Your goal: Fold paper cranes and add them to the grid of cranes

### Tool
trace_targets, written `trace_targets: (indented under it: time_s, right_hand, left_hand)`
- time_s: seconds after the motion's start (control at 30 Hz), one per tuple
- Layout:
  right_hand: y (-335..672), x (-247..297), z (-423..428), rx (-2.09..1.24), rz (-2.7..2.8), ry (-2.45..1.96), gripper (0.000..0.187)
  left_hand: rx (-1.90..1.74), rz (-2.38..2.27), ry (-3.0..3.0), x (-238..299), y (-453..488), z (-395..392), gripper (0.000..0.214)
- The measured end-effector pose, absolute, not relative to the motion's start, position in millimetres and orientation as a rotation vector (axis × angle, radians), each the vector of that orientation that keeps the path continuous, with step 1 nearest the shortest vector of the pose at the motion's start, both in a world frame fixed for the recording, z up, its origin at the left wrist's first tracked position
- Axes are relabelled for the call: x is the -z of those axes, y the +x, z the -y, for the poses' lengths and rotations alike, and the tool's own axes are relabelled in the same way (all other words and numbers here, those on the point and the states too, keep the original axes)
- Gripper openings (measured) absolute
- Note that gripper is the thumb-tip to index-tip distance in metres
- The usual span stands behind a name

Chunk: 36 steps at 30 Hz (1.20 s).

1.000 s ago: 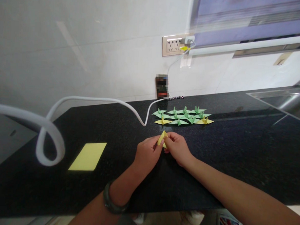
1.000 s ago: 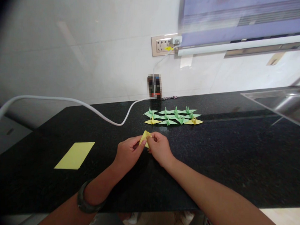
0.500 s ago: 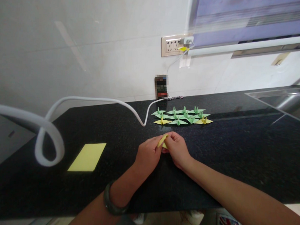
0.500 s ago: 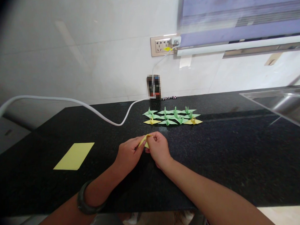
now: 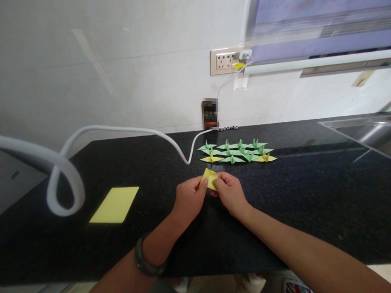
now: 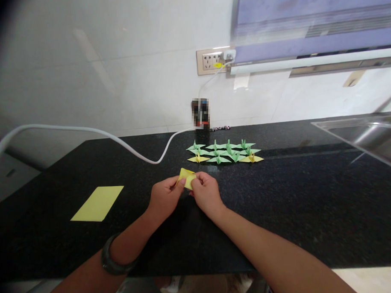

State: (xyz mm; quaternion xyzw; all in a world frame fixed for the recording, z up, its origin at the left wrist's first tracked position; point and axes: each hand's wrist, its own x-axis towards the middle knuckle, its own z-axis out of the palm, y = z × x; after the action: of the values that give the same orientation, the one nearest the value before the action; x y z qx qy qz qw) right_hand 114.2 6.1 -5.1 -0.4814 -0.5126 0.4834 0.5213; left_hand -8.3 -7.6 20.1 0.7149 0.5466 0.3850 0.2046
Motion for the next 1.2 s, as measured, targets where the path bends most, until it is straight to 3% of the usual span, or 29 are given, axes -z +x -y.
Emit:
trace_targets:
  time_s: [0.17, 0.63, 1.2]
  right_hand:
    - [123.5, -3.4, -4.6, -0.788, 1.405, -1.23, 0.016]
    - [128.4, -11.0, 3.0, -0.096, 2.022, -1.109, 0.021]
    - [128.3, -8.9, 6.2, -0.043, 2.139, -1.1, 0.024]
  left_hand:
    - [-1.126, -1.471, 1.668, -15.5, -11.7, 1.4, 0.031]
    - [-1.127, -1.291, 1.487, -11.7, -13.1, 0.8, 0.035]
    - [-1.049, -1.132, 1.402, -14.7, -12.1, 0.3, 0.038]
